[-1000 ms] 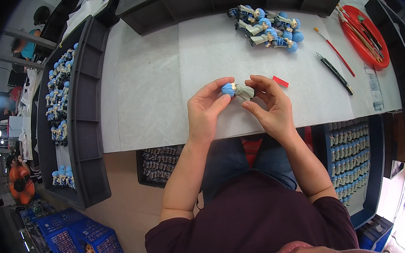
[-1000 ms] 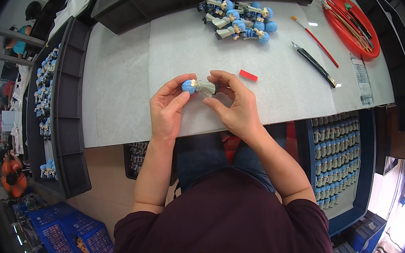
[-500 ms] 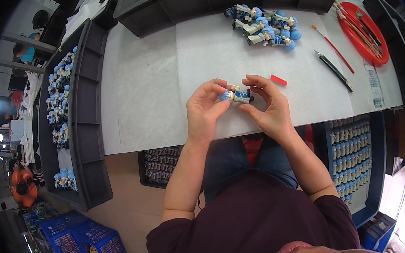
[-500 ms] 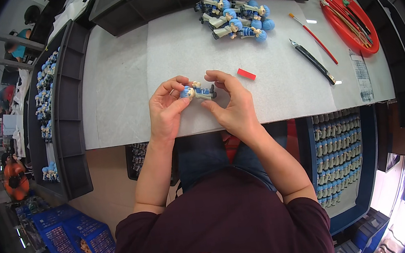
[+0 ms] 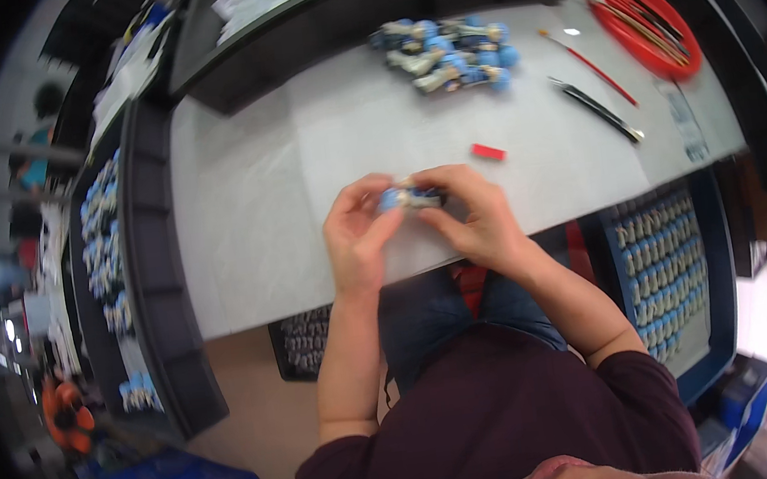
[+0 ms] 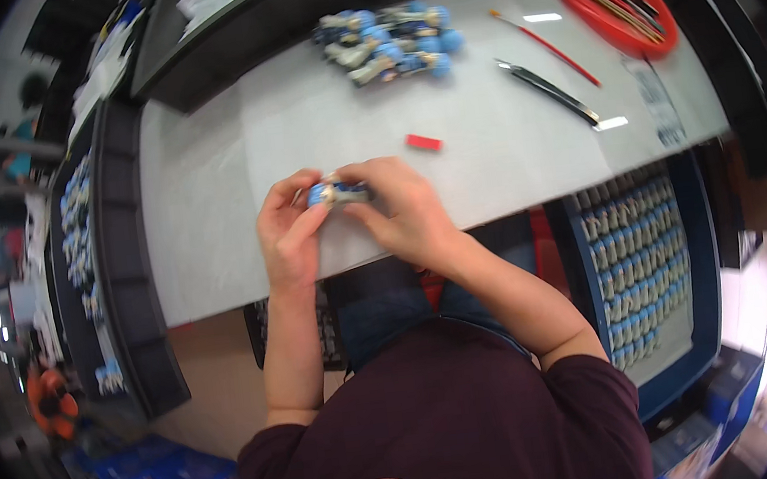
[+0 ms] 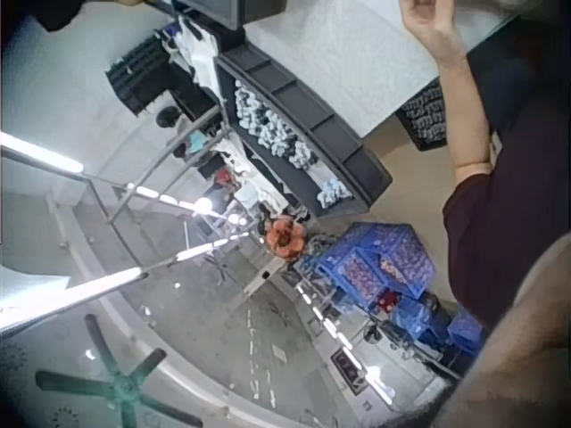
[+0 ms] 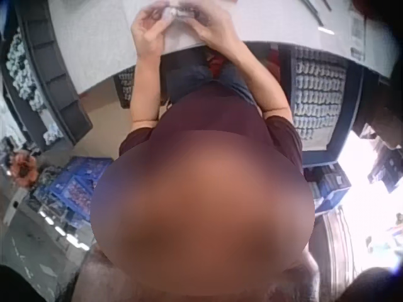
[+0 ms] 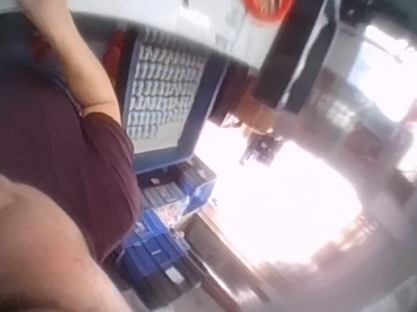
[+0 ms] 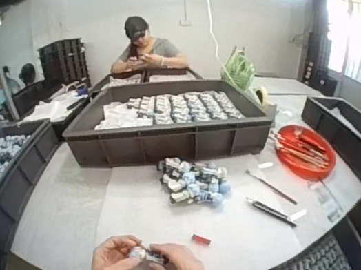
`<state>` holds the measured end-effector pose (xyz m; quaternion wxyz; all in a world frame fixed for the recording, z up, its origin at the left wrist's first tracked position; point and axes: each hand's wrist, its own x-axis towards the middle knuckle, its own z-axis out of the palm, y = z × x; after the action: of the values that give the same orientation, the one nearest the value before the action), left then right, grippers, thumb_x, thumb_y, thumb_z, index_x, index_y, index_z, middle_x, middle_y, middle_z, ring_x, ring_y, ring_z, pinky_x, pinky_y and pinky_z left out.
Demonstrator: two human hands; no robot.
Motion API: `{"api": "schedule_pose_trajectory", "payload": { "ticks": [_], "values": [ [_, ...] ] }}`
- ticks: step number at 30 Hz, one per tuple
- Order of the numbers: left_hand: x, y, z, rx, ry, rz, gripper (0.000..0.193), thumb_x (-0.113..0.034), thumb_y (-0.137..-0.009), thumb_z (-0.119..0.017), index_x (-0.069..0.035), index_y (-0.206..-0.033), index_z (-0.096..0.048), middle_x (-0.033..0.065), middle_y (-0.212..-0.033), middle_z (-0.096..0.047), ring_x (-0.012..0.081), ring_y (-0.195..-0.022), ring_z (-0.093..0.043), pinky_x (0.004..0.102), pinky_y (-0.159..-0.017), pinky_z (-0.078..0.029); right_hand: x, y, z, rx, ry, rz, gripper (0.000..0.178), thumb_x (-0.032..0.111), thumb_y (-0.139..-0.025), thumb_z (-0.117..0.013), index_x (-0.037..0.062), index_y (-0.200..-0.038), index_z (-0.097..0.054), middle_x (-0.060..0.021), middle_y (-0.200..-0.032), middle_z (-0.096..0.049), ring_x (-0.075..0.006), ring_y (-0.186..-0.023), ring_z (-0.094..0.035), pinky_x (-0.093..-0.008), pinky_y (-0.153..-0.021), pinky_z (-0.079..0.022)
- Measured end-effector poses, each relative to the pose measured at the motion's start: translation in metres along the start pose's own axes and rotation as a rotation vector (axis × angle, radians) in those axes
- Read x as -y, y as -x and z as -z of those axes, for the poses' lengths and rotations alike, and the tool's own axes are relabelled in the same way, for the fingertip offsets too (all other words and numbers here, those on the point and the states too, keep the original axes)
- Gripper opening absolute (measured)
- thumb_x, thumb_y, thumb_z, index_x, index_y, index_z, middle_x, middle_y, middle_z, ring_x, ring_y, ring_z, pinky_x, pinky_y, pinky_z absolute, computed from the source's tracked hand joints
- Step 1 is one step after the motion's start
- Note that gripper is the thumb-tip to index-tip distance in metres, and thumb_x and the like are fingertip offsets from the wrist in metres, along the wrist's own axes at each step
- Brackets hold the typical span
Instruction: The person assembles small blue and white figurines at a workbench. They pick up a figurine, attach a small red component to its back, and place the finished unit into a blue tray. The person repeats this process, occasionally using a brush and a small knife to clean or adjust the figurines before assembly.
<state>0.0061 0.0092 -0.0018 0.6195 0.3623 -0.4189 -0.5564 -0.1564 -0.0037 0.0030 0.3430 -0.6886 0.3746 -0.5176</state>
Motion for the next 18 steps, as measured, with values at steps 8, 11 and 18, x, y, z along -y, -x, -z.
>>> {"api": "schedule_pose_trajectory", "payload": {
  "ticks": [8, 11, 18],
  "values": [
    [0.006, 0.0, -0.009, -0.075, -0.169, 0.066, 0.023, -0.004, -0.09, -0.047, 0.007, -0.11, -0.05, 0.0148, -0.112, -0.053, 0.0219, -0.099, -0.054, 0.0306, -0.085, -0.048, -0.012, 0.024, 0.062, -0.388, -0.154, 0.128, 0.024, -0.005, -0.073, -0.063, 0.0024, -0.096, -0.062, -0.0095, -0.087, -0.062, -0.027, -0.083, -0.06, -0.0354, -0.075, -0.047],
    [0.006, 0.001, -0.006, -0.079, -0.269, 0.083, 0.021, -0.004, -0.091, -0.047, 0.006, -0.109, -0.051, 0.0132, -0.113, -0.054, 0.0195, -0.098, -0.054, 0.0288, -0.086, -0.048, -0.012, 0.065, 0.146, -0.674, 0.133, 0.079, 0.027, -0.007, -0.075, -0.063, 0.003, -0.1, -0.062, -0.0089, -0.091, -0.062, -0.0223, -0.086, -0.06, -0.0309, -0.075, -0.048],
    [0.003, -0.003, -0.005, -0.044, -0.425, 0.087, 0.021, -0.005, -0.092, -0.048, 0.006, -0.109, -0.053, 0.0107, -0.109, -0.056, 0.0152, -0.094, -0.056, 0.0238, -0.087, -0.046, -0.066, 0.309, 0.356, -1.394, 0.86, -0.448, 0.017, 0.01, -0.082, -0.061, 0.0059, -0.098, -0.065, -0.0078, -0.083, -0.066, -0.0135, -0.074, -0.062, -0.0263, -0.066, -0.047]
  ]
}}
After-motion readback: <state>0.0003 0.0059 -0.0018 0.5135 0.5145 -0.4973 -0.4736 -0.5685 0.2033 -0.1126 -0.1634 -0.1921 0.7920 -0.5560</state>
